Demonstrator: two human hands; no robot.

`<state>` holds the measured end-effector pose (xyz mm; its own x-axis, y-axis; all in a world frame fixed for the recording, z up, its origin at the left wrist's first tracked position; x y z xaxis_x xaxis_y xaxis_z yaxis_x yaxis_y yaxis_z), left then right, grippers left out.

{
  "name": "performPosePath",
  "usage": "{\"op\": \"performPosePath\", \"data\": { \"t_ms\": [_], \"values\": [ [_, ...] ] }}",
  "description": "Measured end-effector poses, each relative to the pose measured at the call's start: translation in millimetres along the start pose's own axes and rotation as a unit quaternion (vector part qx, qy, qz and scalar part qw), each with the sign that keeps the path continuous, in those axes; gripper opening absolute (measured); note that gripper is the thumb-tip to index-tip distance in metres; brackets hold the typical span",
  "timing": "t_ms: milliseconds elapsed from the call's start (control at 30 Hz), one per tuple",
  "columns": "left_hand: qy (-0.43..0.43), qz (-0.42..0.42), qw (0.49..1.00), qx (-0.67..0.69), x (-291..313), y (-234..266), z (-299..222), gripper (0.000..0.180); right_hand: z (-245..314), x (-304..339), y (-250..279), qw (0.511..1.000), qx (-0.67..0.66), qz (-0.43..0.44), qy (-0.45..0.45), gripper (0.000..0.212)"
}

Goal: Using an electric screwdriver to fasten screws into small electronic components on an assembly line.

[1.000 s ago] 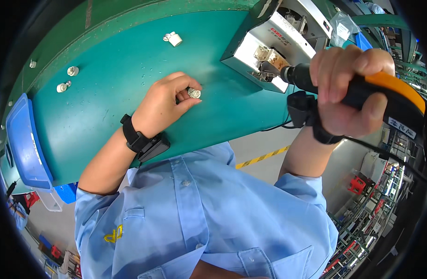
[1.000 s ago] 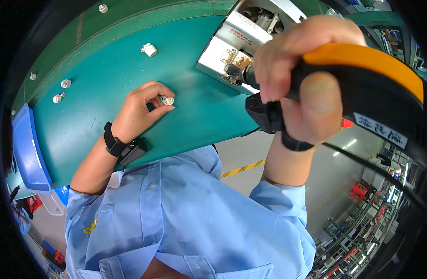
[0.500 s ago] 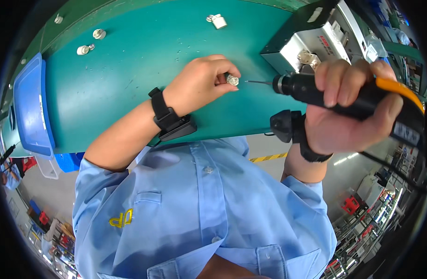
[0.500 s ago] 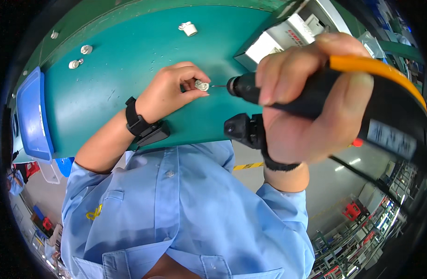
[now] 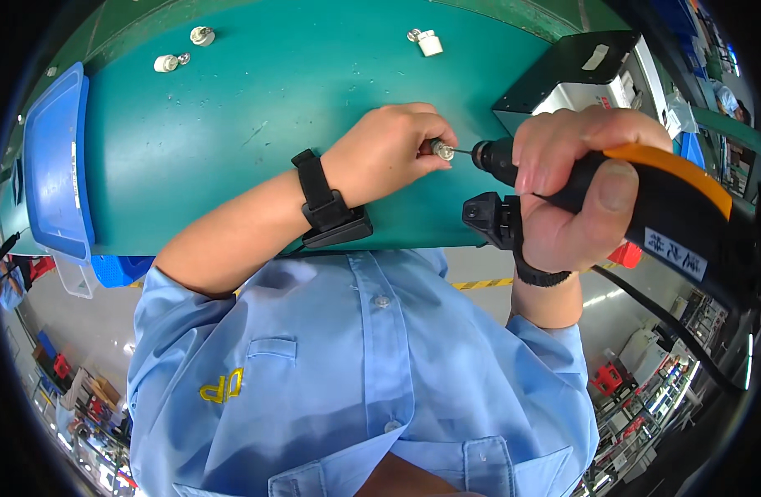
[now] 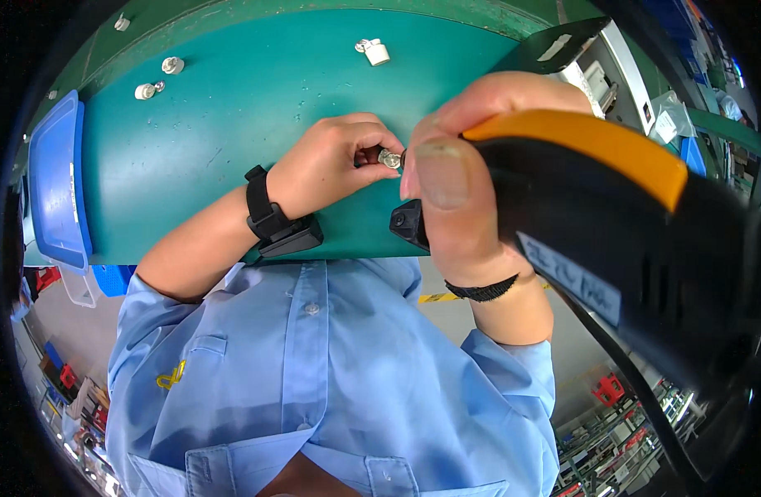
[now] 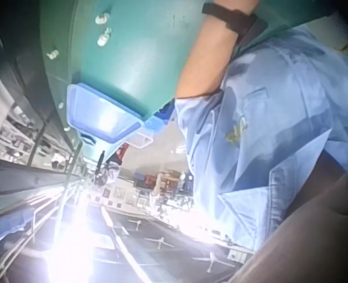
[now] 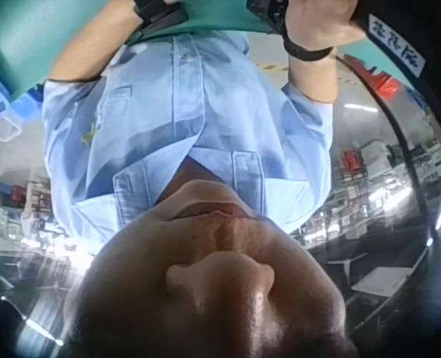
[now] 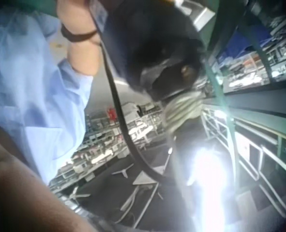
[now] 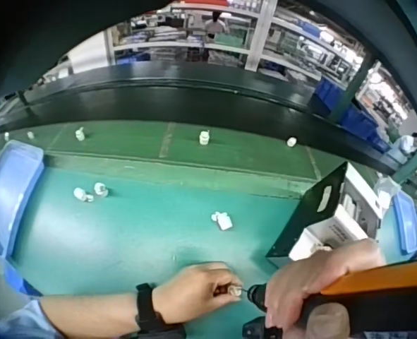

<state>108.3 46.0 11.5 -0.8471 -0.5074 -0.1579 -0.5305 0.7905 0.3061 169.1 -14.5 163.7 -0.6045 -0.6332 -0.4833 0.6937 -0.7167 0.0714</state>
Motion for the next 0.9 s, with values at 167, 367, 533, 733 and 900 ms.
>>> {"op": "performPosePath", "data": {
  "t_ms": [167,367,533,733,900],
  "values": [
    [-0.022,-0.002,1.0,-0.009,6.1,-2.4,-6.3,0.018,-3.9,-3.4,-4.5,0.999,-0.05,0.006,-0.017,0.039],
    [0.009,0.042,0.998,-0.04,3.8,-3.9,-9.2,0.017,-9.3,9.0,-7.1,0.999,-0.031,0.023,-0.01,0.042],
    [-0.018,0.03,0.999,-0.041,-0.4,-0.3,-9.9,0.017,-8.6,1.5,-3.3,0.999,-0.034,0.009,0.01,0.04],
    [-0.066,-0.057,0.985,-0.147,-49.8,57.8,-18.2,0.014,56.7,-4.5,76.2,0.953,-0.257,-0.121,0.107,0.043],
    [-0.07,-0.203,0.927,-0.307,-171.8,134.5,7.9,0.034,62.8,9.9,110.1,0.962,-0.193,-0.162,0.102,0.05]
  ]
}}
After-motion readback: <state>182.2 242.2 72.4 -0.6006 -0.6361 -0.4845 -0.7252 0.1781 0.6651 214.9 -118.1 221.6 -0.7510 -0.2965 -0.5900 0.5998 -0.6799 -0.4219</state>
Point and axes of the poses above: each hand's wrist, its own x-axis away from the middle knuckle, its own y-axis out of the back of the hand, z = x × y, the point moved 10 cm from there along -x, towards the middle knuckle, and after that the axes turned 13 degrees about -z, right-handed, at the moved point
